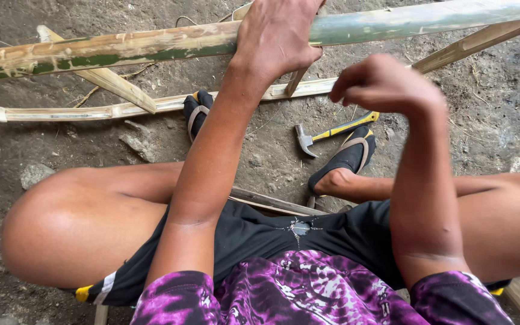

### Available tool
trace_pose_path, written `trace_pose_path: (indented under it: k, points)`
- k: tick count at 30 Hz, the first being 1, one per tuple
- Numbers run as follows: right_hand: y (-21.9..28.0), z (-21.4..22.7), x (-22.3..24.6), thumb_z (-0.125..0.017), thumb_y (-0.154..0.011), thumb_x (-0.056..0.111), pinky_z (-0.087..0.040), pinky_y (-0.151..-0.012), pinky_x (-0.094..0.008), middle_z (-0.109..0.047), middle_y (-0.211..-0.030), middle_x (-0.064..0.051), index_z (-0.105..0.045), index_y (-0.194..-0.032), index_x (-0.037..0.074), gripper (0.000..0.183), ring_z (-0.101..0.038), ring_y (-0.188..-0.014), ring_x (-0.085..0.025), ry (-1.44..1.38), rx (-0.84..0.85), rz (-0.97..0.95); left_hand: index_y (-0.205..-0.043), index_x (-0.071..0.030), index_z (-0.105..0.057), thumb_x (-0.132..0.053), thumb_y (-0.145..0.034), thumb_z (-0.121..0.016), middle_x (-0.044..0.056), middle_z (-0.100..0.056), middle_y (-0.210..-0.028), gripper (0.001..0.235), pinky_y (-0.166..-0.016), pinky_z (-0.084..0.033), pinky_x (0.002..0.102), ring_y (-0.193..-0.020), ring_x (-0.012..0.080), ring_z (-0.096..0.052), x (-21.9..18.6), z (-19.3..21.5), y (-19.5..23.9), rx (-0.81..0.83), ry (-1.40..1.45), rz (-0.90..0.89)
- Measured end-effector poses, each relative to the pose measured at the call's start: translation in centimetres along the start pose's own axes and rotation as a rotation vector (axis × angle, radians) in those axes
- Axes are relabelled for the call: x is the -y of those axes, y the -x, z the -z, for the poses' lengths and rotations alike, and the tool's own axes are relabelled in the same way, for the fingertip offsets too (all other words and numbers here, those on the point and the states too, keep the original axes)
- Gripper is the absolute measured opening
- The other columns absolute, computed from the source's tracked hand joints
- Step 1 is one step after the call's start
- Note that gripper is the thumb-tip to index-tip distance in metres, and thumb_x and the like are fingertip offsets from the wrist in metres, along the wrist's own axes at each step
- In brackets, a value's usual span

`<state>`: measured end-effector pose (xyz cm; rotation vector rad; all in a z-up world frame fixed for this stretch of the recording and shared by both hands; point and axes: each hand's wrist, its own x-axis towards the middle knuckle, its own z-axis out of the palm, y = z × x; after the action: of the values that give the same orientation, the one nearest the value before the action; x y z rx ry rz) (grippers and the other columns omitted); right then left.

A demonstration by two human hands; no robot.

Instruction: The person sits on the ground and assembles a rectangular bamboo frame. They use a hammer to drive nails into the joints, securing the bamboo pieces together. The person repeatedly adjusts the frame and hammers multiple nails to complete the assembly.

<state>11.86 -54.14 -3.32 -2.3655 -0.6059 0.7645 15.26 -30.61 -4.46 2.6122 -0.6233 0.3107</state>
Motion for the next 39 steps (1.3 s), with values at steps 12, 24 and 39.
trace_pose_path:
  k: [12,24,39]
  points:
    - [-20.9,-18.9,-5.2,-0.065,-0.106,0.02,-0.041,-0.102,-0.046,-0.055,-0.123,-0.023,-0.051,-0.137,-0.003,0.042,-0.051,-0.115,-0.036,-0.234,-0.49,0.589,-0.092,-0.01,-0.066,-0.027,-0.07,-0.084,0.009,-0.072,-0.085,0.034,-0.068,-0.059,0.042,-0.075,0.0259,-0.074,1.7,-2.7,-2.3,-0.019,0.038,0.017]
    - [-25.8,-20.4,-12.2,-0.065,-0.101,0.018,-0.045,-0.089,-0.047,-0.058,-0.111,-0.02,-0.056,-0.129,-0.005,0.037,-0.054,-0.102,-0.034,0.188,-0.622,-0.002,-0.101,-0.008,-0.057,-0.035,-0.074,-0.077,-0.001,-0.059,-0.077,0.044,-0.041,-0.049,0.026,-0.052,0.0082,-0.054,0.8,-6.7,-4.5,0.157,0.012,0.1]
    - [-27.2,-20.9,-11.3,-0.065,-0.098,0.015,-0.049,-0.083,-0.046,-0.064,-0.105,-0.021,-0.062,-0.121,-0.006,0.031,-0.061,-0.096,-0.033,0.199,-0.574,-0.051,-0.108,-0.005,-0.059,-0.035,-0.07,-0.079,0.006,-0.069,-0.089,0.053,-0.044,-0.052,0.026,-0.057,0.0102,-0.067,1.3,-7.2,-5.5,0.118,0.065,0.094]
